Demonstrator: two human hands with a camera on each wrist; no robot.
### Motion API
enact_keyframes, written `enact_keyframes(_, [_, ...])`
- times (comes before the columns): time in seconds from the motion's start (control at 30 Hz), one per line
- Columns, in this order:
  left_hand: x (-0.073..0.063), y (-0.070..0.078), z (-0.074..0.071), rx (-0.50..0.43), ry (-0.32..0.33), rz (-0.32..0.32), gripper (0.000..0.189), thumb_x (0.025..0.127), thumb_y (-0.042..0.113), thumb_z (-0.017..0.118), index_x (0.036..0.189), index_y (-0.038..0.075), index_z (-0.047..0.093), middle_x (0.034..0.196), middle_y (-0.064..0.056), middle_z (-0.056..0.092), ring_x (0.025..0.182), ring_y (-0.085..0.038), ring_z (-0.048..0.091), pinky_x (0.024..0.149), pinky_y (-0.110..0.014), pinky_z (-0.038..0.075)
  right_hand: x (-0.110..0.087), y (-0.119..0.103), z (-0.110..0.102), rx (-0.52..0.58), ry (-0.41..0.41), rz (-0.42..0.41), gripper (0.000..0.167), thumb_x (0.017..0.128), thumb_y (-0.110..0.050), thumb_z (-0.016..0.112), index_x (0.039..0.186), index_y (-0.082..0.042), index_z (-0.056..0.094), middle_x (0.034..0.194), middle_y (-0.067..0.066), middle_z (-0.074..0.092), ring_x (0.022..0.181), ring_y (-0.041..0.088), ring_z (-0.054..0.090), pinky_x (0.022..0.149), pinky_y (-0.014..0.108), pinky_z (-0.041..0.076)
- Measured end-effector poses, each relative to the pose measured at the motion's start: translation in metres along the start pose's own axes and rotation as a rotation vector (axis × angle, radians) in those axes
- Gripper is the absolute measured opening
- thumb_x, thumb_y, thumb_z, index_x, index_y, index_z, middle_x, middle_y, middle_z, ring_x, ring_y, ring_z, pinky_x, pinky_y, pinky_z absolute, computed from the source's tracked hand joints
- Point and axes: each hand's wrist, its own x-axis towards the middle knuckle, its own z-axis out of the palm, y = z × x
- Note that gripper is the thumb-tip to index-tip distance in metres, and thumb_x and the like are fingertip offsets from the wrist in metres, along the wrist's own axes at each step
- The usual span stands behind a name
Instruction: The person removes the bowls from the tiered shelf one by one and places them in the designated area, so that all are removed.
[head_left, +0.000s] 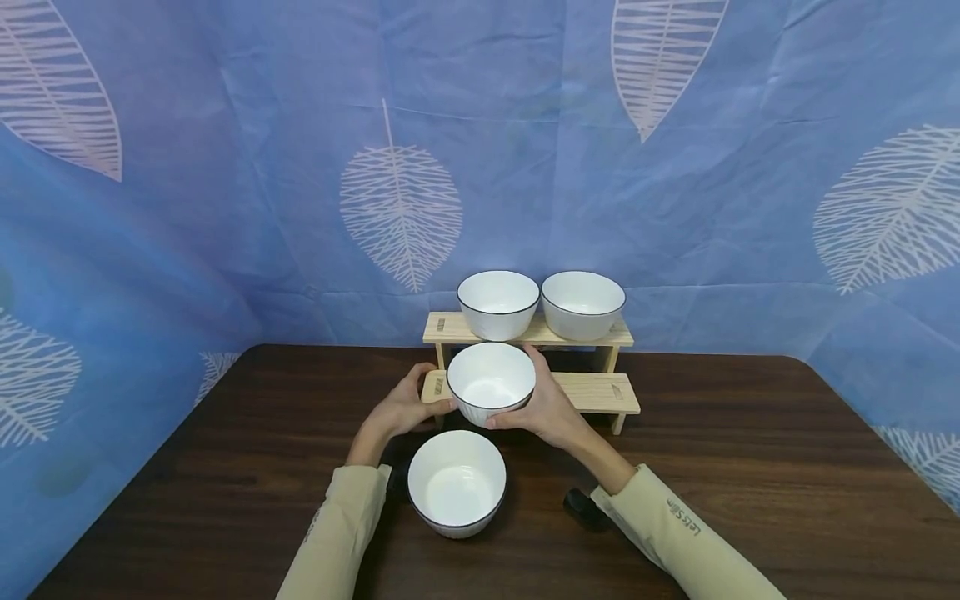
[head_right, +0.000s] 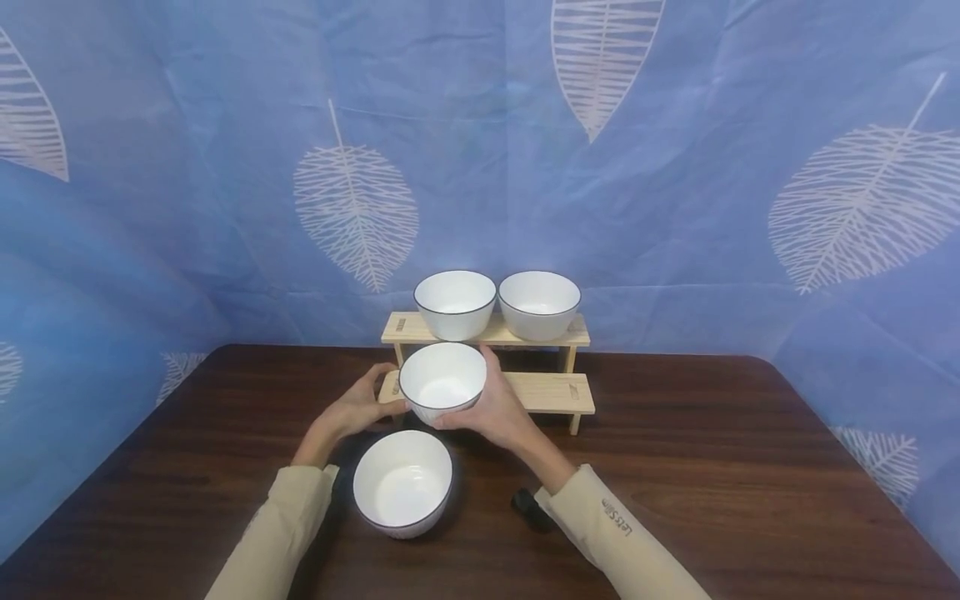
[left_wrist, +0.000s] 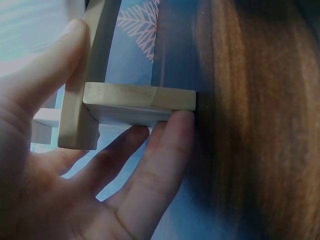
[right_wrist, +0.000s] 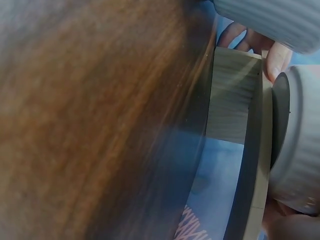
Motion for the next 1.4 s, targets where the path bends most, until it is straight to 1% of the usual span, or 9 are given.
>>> enact_keyframes(0.2, [0.001, -0.001, 0.002, -0.016, -0.008, -0.001, 0.075, 0.090, 0.007, 0.077, 0.149, -0.001, 0.032, 0.102, -0.018, 0.059, 0.088, -0.028, 0.064, 0.080, -0.050, 0.059, -0.004, -0.001, -0.004, -0.083, 0.027, 0.049, 0.111, 0.071, -0.007, 0.089, 0.156, 0.002, 0.018, 0.146, 0.026, 0.042, 0.130, 0.042, 0.048, 0.108, 0.054, 0.039])
enact_keyframes(0.3, [0.001, -0.001, 0.002, -0.016, -0.007, 0.000, 0.074, 0.090, 0.008, 0.077, 0.149, -0.001, 0.032, 0.103, -0.017, 0.059, 0.087, -0.027, 0.064, 0.079, -0.051, 0.058, -0.007, -0.005, -0.008, -0.117, 0.036, 0.051, 0.109, 0.071, -0.010, 0.089, 0.155, 0.002, 0.021, 0.146, 0.025, 0.043, 0.128, 0.040, 0.049, 0.107, 0.053, 0.040])
enact_keyframes(0.53, [0.000, 0.002, 0.000, -0.001, -0.013, 0.018, 0.076, 0.091, 0.008, 0.077, 0.150, -0.002, 0.031, 0.107, -0.019, 0.059, 0.088, -0.027, 0.064, 0.080, -0.051, 0.058, -0.016, -0.016, -0.022, -0.164, 0.065, 0.037, 0.109, 0.071, -0.013, 0.090, 0.156, 0.001, 0.022, 0.145, 0.025, 0.044, 0.128, 0.040, 0.050, 0.105, 0.053, 0.041])
enact_keyframes(0.73, [0.000, 0.003, -0.002, 0.037, 0.003, 0.010, 0.073, 0.091, 0.010, 0.077, 0.149, 0.000, 0.033, 0.100, -0.016, 0.059, 0.084, -0.026, 0.063, 0.079, -0.050, 0.058, -0.025, -0.020, -0.034, -0.181, 0.064, 0.042, 0.108, 0.072, -0.013, 0.090, 0.156, 0.001, 0.024, 0.145, 0.026, 0.044, 0.126, 0.041, 0.051, 0.102, 0.053, 0.043])
enact_keyframes(0.87, [0.002, 0.002, -0.003, 0.051, 0.000, 0.019, 0.073, 0.091, 0.011, 0.077, 0.148, 0.000, 0.033, 0.097, -0.015, 0.060, 0.083, -0.025, 0.062, 0.079, -0.051, 0.058, -0.032, -0.021, -0.041, -0.207, 0.075, 0.062, 0.107, 0.073, -0.014, 0.090, 0.156, 0.001, 0.024, 0.145, 0.028, 0.042, 0.124, 0.044, 0.052, 0.100, 0.054, 0.045])
enact_keyframes(1.03, [0.001, 0.001, -0.003, 0.031, -0.010, 0.017, 0.073, 0.091, 0.009, 0.077, 0.148, -0.001, 0.033, 0.101, -0.017, 0.060, 0.086, -0.027, 0.064, 0.080, -0.053, 0.058, -0.038, -0.022, -0.048, -0.279, 0.078, 0.093, 0.111, 0.073, -0.018, 0.090, 0.156, 0.004, 0.021, 0.145, 0.031, 0.041, 0.124, 0.045, 0.052, 0.098, 0.055, 0.047])
enact_keyframes(1.13, [0.001, 0.001, -0.003, 0.027, -0.007, 0.021, 0.072, 0.091, 0.009, 0.077, 0.147, -0.001, 0.034, 0.102, -0.018, 0.059, 0.086, -0.027, 0.064, 0.081, -0.054, 0.058, -0.042, -0.023, -0.051, -0.306, 0.080, 0.091, 0.111, 0.072, -0.020, 0.091, 0.156, 0.005, 0.021, 0.143, 0.030, 0.043, 0.123, 0.044, 0.052, 0.098, 0.055, 0.047])
enact_keyframes(1.4, [0.001, 0.000, -0.001, -0.001, -0.008, 0.002, 0.073, 0.091, 0.008, 0.077, 0.148, 0.000, 0.033, 0.107, -0.019, 0.056, 0.089, -0.029, 0.063, 0.084, -0.056, 0.056, -0.053, -0.025, -0.055, -0.319, 0.070, 0.053, 0.112, 0.069, -0.019, 0.092, 0.155, 0.005, 0.024, 0.143, 0.028, 0.046, 0.121, 0.040, 0.054, 0.095, 0.052, 0.049])
